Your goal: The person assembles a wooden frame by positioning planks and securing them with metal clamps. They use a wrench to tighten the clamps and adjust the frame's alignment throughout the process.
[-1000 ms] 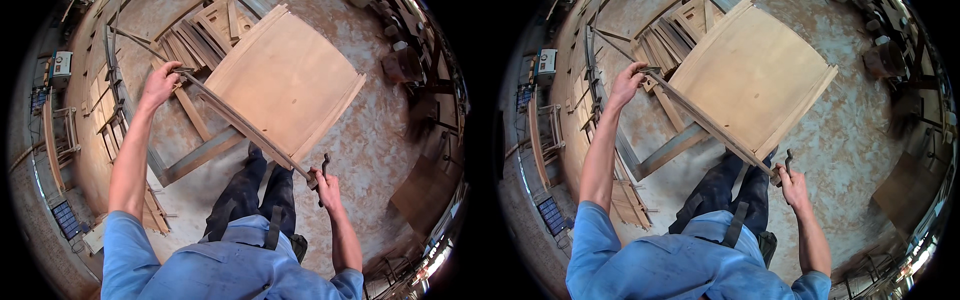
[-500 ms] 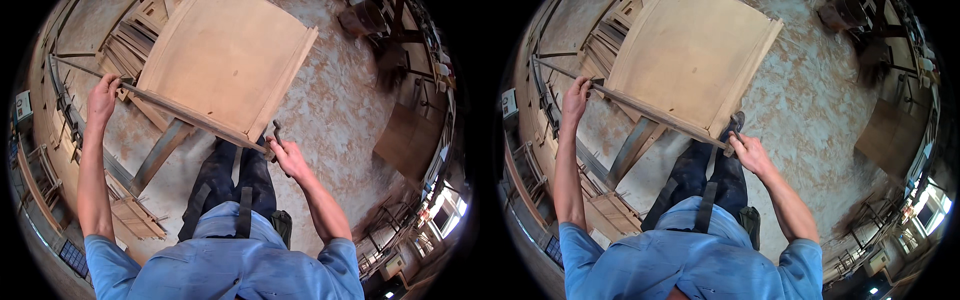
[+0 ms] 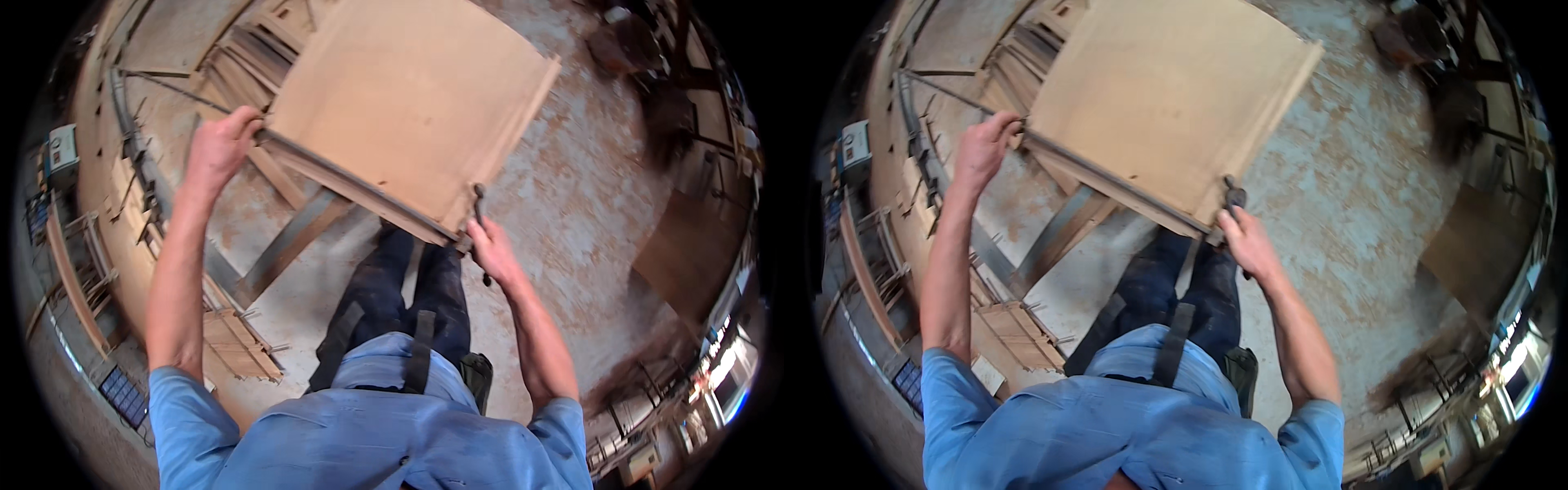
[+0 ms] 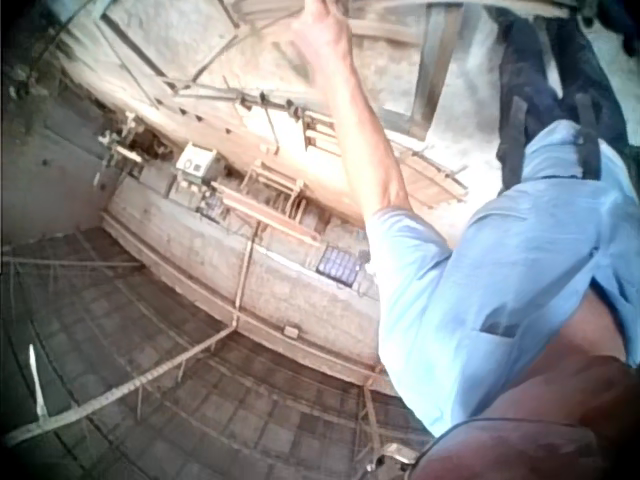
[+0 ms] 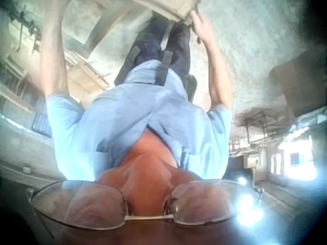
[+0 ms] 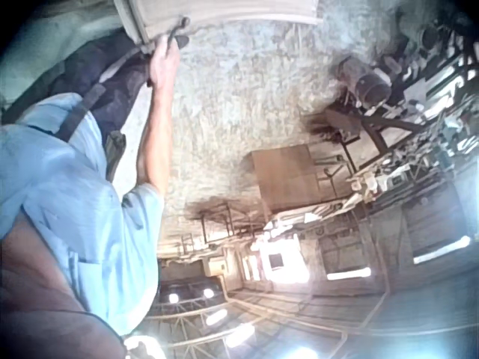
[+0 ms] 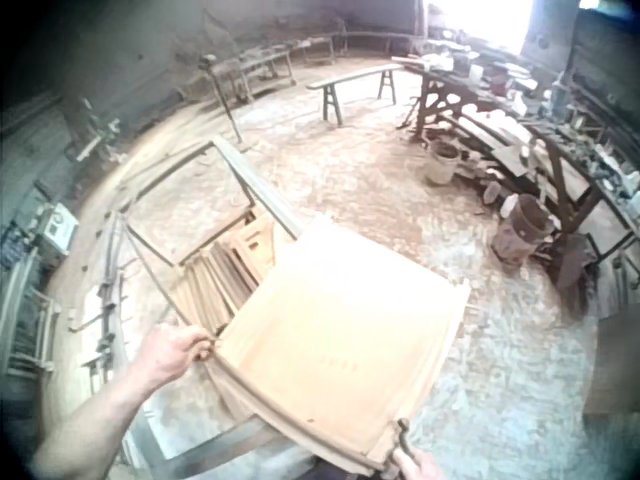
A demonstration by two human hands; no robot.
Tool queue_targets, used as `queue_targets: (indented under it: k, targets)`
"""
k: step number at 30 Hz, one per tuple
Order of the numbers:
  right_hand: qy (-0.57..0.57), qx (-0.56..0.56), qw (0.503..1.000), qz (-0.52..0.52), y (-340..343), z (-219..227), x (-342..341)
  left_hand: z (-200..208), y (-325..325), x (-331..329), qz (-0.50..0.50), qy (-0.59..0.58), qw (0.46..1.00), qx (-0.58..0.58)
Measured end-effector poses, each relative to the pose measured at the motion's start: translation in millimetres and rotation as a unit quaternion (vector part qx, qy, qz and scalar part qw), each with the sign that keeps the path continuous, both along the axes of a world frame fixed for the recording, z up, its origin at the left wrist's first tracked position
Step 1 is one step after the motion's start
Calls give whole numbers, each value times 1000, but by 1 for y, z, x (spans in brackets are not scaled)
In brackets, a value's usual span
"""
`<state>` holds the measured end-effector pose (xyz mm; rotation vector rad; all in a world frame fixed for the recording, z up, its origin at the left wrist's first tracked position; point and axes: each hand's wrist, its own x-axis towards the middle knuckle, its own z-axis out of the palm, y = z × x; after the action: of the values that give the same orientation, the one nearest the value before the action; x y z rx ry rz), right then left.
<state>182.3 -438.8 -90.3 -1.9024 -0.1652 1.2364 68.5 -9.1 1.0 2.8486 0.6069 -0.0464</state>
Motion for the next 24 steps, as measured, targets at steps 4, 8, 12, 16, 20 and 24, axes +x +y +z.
queue_targets:
  k: [4, 8, 12, 16, 20, 24]
  targets:
    - [68, -19, 997, -12, -6, -5, 5, 10, -10, 6, 8, 31, 999, -21]
    - [60, -7, 998, -8, 0, 1, 7, 9, -4, 5, 32, 44, 996, -72]
    - [33, 2, 999, -12, -10, -4, 10, 5, 0, 7, 68, 51, 988, -129]
    - [-46, 49, 998, 2, -11, -1, 7, 1, -3, 8, 80, 98, 988, -93]
    - [34, 20, 998, -44, -12, 8, 9, -19, 12, -7, 132, 80, 970, -185]
    - [28, 0, 999, -40, -7, 18, 12, -11, 1, -3, 212, 93, 937, -264]
